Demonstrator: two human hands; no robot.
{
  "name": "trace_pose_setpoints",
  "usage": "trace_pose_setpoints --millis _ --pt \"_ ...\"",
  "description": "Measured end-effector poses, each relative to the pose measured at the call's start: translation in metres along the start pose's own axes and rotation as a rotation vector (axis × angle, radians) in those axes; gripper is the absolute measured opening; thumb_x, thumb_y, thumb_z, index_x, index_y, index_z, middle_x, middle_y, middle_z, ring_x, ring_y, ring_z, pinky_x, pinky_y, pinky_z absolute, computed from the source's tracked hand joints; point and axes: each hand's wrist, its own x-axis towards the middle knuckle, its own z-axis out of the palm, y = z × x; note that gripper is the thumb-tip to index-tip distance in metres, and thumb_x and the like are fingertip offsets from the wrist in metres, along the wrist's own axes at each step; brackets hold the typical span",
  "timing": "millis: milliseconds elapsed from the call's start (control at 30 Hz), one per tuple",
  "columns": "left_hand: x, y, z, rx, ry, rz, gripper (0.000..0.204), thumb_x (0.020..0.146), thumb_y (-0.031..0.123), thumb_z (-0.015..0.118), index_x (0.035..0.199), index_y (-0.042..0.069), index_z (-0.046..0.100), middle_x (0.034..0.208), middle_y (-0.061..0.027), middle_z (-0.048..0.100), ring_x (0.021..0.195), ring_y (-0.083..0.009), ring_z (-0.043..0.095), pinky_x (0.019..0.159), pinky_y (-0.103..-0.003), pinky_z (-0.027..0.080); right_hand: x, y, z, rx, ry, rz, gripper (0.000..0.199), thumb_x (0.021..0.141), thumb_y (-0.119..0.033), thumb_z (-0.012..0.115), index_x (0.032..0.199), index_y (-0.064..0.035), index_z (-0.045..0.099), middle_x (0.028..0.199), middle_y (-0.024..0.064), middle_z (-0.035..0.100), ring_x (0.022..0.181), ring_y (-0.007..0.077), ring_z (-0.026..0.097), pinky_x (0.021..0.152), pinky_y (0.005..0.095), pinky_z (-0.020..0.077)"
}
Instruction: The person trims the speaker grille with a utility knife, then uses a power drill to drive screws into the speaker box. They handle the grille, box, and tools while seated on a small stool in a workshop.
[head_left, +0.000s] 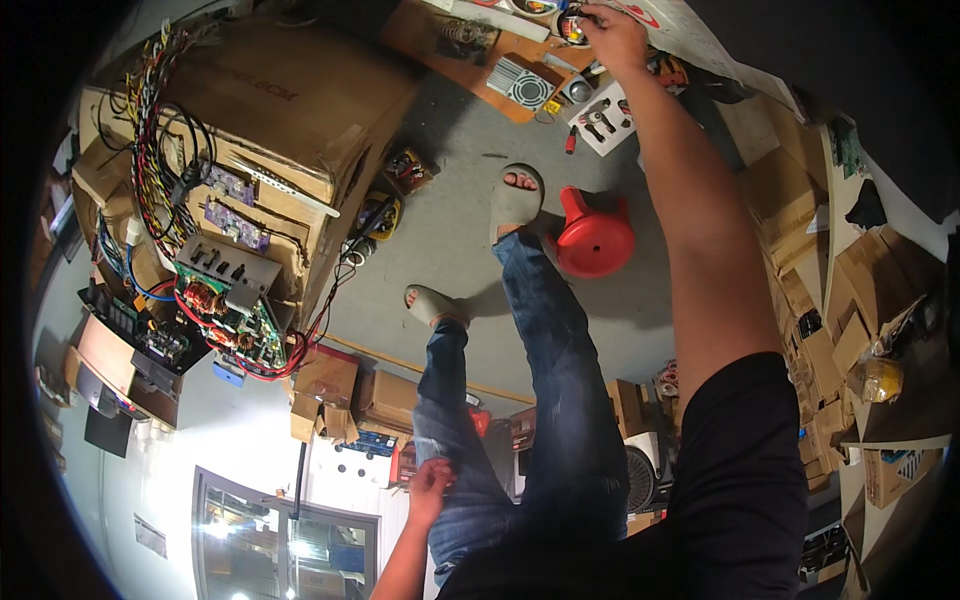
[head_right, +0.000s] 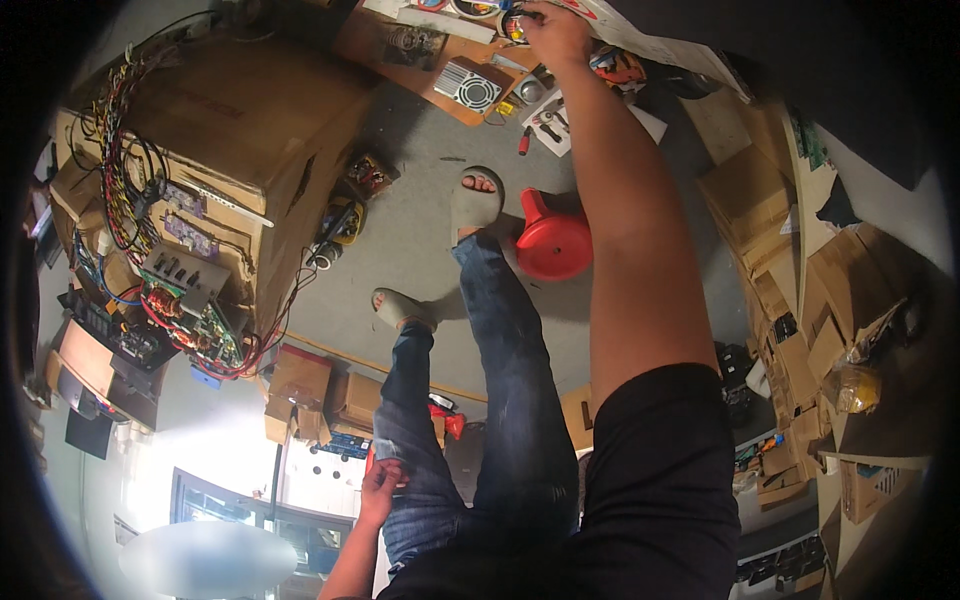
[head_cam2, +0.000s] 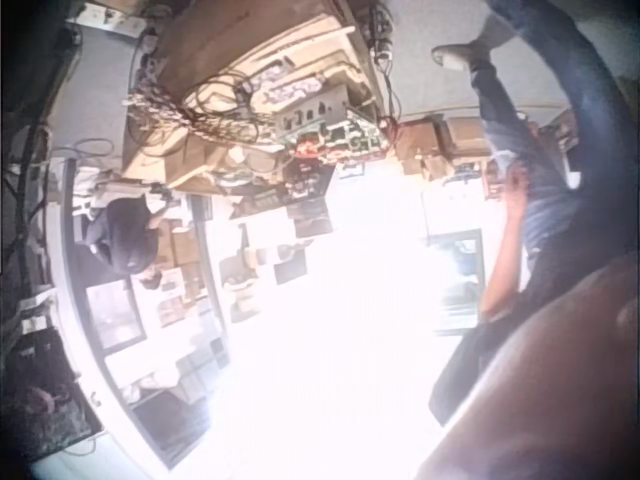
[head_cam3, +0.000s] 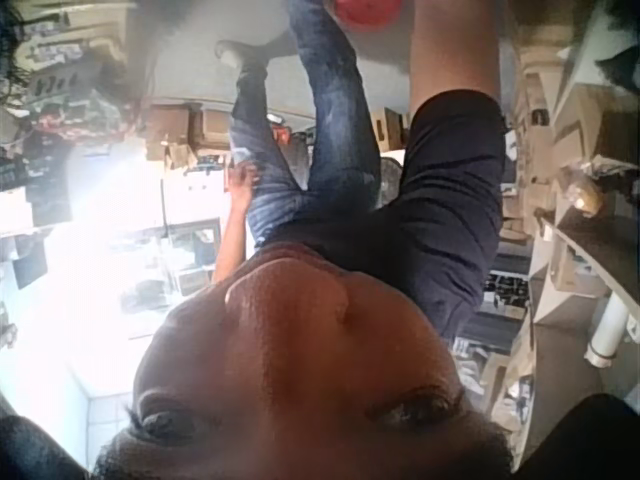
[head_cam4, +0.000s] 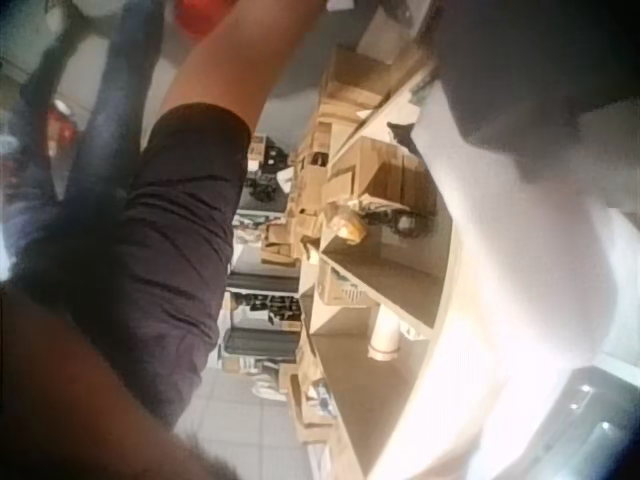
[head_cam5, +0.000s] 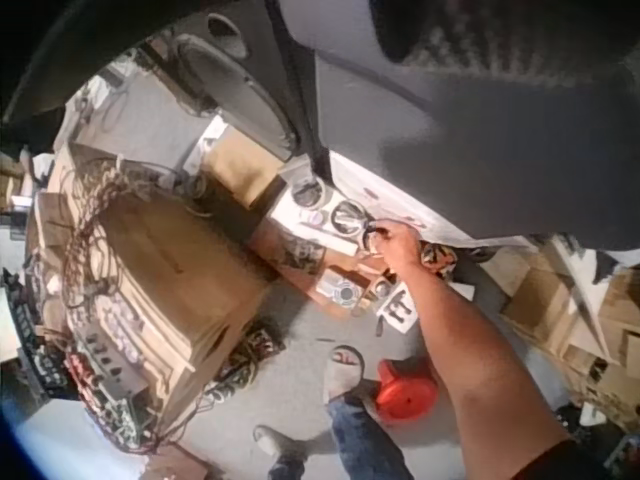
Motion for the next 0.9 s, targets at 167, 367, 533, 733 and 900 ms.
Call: trace_pose_setpoints --millis 167,367,533,733,900 --pt "-0.001 0.035 0.003 -0.033 -0.03 0.013 0.032 0.104 0.022 0.064 0.126 -0.001 0.062 0.106 -0.0081 0.07 0.095 -0.016 0.071 0.086 -0.03 0.056 0.017 0.001 0.014 -0.417 -0.3 0.242 0.026 0.089 -0.039 0.074 0.111 -0.026 0.08 0.095 0.0138 0.077 0.087 0.0342 0.075 0.08 0.0448 0.0593" --pt "-0.009 0.034 -0.01 0.027 0.004 0.163 0.029 0.105 0.022 0.063 0.124 0.0 0.064 0.102 -0.0069 0.072 0.095 -0.0151 0.071 0.087 -0.031 0.056 0.017 -0.044 -0.02 -0.212 -0.229 -0.109 0.018 0.097 -0.021 0.064 0.105 -0.0109 0.077 0.102 0.0162 0.073 0.093 0.0374 0.071 0.079 0.0475 0.0556" --pt "-0.022 -0.015 -0.044 -0.1 -0.036 0.25 0.029 0.104 0.019 0.065 0.126 0.0 0.062 0.102 -0.0053 0.071 0.095 -0.0124 0.069 0.086 -0.029 0.055 -0.049 -0.176 -0.109 0.125 -0.192 -0.203 0.012 0.096 -0.006 0.069 0.105 -0.0007 0.075 0.101 0.018 0.07 0.088 0.0365 0.068 0.076 0.0441 0.053" --pt "-0.023 -0.092 -0.117 -0.181 -0.002 0.385 0.03 0.101 0.023 0.068 0.123 0.002 0.064 0.102 -0.0075 0.074 0.093 -0.0158 0.07 0.086 -0.032 0.056 -0.187 -0.355 -0.187 0.372 -0.494 0.25 0.011 0.1 -0.012 0.067 0.097 -0.0007 0.066 0.086 0.0095 0.072 0.082 0.0188 0.068 0.077 0.0352 0.0538" --pt "0.0 -0.168 -0.215 -0.211 0.101 0.531 0.024 0.101 0.02 0.068 0.119 0.004 0.065 0.097 -0.0057 0.073 0.091 -0.0139 0.071 0.083 -0.03 0.056 -0.291 -0.558 -0.218 0.489 -0.702 0.242 0.008 0.1 -0.006 0.063 0.094 -0.0002 0.064 0.086 0.0068 0.073 0.078 0.013 0.067 0.076 0.0286 0.0541"
